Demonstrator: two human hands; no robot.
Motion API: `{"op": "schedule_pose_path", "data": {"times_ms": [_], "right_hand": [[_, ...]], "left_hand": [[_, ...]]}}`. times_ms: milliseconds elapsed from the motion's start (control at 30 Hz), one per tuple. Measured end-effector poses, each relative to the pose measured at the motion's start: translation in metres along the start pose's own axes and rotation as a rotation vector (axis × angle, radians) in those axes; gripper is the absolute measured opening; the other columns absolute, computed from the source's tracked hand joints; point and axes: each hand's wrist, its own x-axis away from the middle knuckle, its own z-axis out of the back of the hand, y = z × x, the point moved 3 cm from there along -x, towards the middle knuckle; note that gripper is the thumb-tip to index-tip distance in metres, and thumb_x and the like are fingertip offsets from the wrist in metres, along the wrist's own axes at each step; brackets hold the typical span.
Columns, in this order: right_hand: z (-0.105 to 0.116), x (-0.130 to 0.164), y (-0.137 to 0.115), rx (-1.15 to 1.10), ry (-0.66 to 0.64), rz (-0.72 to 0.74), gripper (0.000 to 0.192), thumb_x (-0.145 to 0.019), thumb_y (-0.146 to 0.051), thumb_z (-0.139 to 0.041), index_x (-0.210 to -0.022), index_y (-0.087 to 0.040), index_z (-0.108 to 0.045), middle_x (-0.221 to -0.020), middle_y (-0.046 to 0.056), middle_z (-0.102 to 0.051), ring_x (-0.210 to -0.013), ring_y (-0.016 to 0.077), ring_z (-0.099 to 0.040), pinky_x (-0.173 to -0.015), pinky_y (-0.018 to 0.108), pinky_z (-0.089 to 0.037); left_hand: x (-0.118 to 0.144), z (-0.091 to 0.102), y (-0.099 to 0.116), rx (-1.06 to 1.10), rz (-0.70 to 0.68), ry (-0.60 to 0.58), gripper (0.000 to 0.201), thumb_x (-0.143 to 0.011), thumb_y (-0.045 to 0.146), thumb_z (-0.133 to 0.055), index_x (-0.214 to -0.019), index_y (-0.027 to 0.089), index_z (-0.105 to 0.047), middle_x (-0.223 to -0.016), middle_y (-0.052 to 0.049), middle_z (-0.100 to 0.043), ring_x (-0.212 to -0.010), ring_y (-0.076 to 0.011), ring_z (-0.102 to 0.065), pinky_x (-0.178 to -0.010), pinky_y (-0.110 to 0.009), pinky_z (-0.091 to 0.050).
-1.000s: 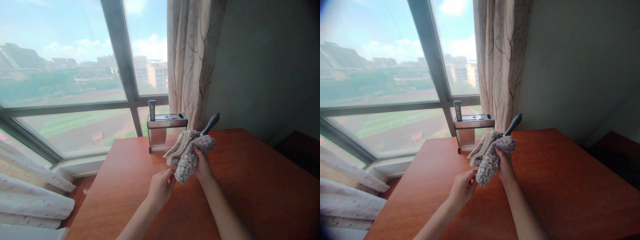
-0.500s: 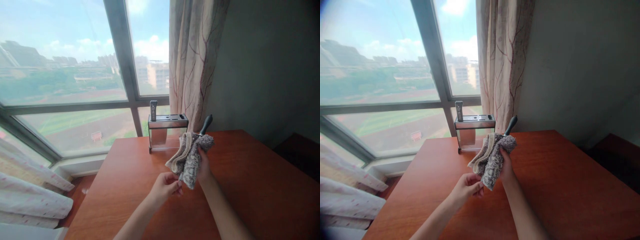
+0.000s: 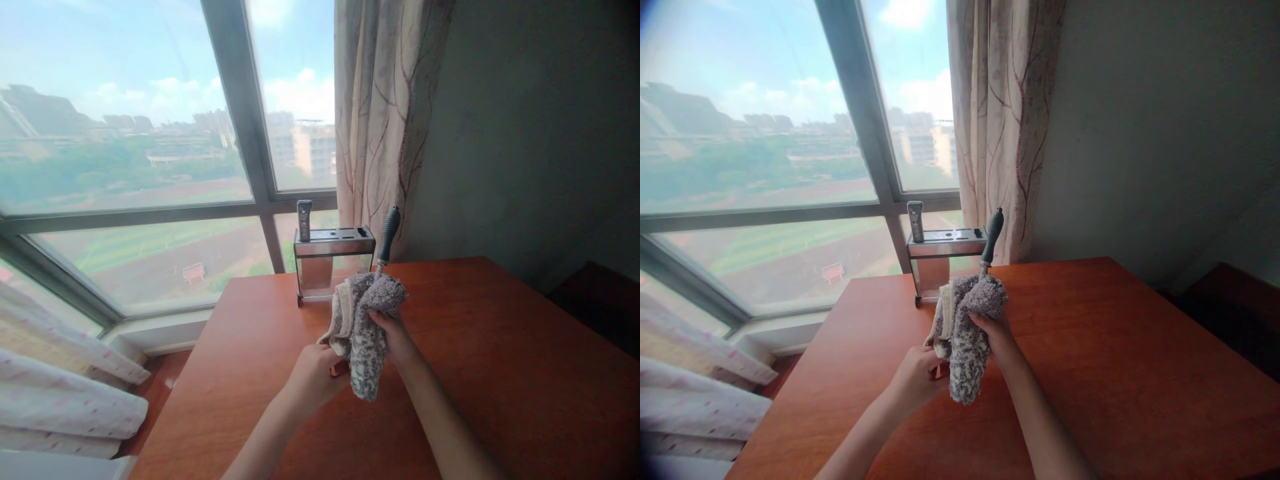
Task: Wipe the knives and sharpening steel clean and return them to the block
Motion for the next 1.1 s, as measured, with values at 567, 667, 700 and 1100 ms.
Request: {"op": "schedule_pose_path", "data": {"times_ms": [567,667,700,1100], "right_hand": [[0.000,0.000,-0.006,-0.001,0.017,0.023,0.037,-0.049,-0.025,-0.084,-0.084,-0.023,-0.070,-0.079,-0.002,-0.074,-0.071,0.0203,-0.068,-0.067,0.031,-0.055],[0.001,0.000,-0.011,-0.022,0.028,0.016,0.040,-0.046,-0.026,-0.084,-0.083,-0.023,-0.071,-0.076,-0.002,-0.074,-0.068,0.0208,-0.068,-0.066,0.032,-0.055],[0.002,0.000,-0.012,-0.031,0.030,0.018,0.039,-0.045,-0.026,-0.084,-0.082,-0.023,-0.071,-0.075,-0.002,-0.073,-0.067,0.0206,-0.068,-0.065,0.032,-0.055],[0.007,0.003,-0.017,-0.043,0.009,0.019,0.041,-0.044,-0.027,-0.085,-0.082,-0.023,-0.071,-0.077,0.001,-0.074,-0.069,0.0234,-0.068,-0.063,0.033,-0.054]], "left_hand": [[-0.002,-0.019,0.001,0.389,0.187,0.023,0.009,-0.069,0.016,-0.065,-0.060,0.013,-0.065,-0.057,-0.001,-0.058,-0.060,-0.0156,-0.053,-0.056,-0.023,-0.041],[-0.001,-0.022,0.004,0.582,0.209,-0.062,0.018,-0.077,0.028,-0.063,-0.072,0.012,-0.069,-0.063,-0.002,-0.062,-0.063,-0.0167,-0.056,-0.058,-0.024,-0.042],[-0.001,-0.023,0.006,0.644,0.209,-0.092,0.022,-0.080,0.032,-0.061,-0.077,0.012,-0.069,-0.065,-0.003,-0.063,-0.063,-0.0166,-0.056,-0.058,-0.024,-0.042],[0.005,-0.032,0.005,0.924,0.317,-0.370,0.038,-0.085,0.047,-0.056,-0.092,0.012,-0.069,-0.071,-0.006,-0.065,-0.060,-0.0132,-0.058,-0.053,-0.021,-0.039]]}}
